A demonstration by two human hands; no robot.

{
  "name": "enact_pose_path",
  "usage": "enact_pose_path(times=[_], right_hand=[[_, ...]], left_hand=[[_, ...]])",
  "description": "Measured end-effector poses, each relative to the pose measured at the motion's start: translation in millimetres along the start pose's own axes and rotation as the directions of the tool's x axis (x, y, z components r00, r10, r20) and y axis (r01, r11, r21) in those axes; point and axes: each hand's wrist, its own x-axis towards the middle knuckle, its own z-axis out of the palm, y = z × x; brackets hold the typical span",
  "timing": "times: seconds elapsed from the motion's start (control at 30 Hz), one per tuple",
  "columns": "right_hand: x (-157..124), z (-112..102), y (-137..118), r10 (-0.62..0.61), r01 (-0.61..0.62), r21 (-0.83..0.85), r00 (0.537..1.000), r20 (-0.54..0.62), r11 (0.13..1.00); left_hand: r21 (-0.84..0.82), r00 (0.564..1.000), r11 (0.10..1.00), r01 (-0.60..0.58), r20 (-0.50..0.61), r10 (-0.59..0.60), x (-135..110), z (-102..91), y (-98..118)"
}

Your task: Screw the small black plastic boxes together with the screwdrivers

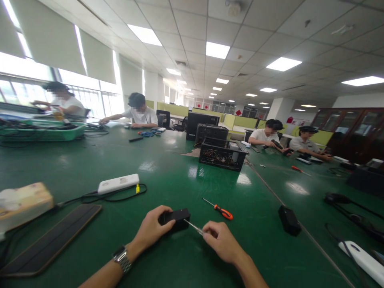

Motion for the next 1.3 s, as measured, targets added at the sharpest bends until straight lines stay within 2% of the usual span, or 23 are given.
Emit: enact_pose_path(times=[0.17, 0.33, 0.63, 0.97, 1.13, 1.3], right_hand=[[-0.1, 5.3, -5.1, 0.018, -0.020, -0.043, 0.999, -0.039, 0.999], [-2.9, 5.3, -12.4, -0.029, 0.015, -0.120, 0.992, -0.119, 0.993], [-3.4, 4.6, -17.5, -0.043, 0.019, -0.172, 0.990, -0.136, 0.985], [-5.6, -6.3, -23.3, -0.054, 0.025, -0.236, 0.992, -0.116, 0.971], [-4.3, 8.6, -29.2, -0.044, -0.010, -0.376, 0.990, -0.136, 0.926], [-4.6, 34.1, -41.7, -0.011, -0.107, -0.496, 0.973, -0.230, 0.862]], left_hand=[[-0.002, 1.000, 1.000, -0.008, -0.001, 0.008, 0.8, 0.6, -2.0], [-0.001, 0.999, 0.999, -0.032, -0.006, 0.032, -1.3, 2.4, -2.7], [0.000, 0.999, 0.999, -0.033, -0.005, 0.033, -1.1, 2.5, -1.7], [-0.014, 1.000, 1.000, -0.016, 0.006, 0.016, -2.8, -0.5, 2.7], [0.006, 0.999, 0.999, -0.035, 0.013, 0.035, -2.6, 2.7, 6.1], [0.000, 0.997, 0.997, -0.077, -0.013, 0.077, -1.8, 6.2, 5.6]])
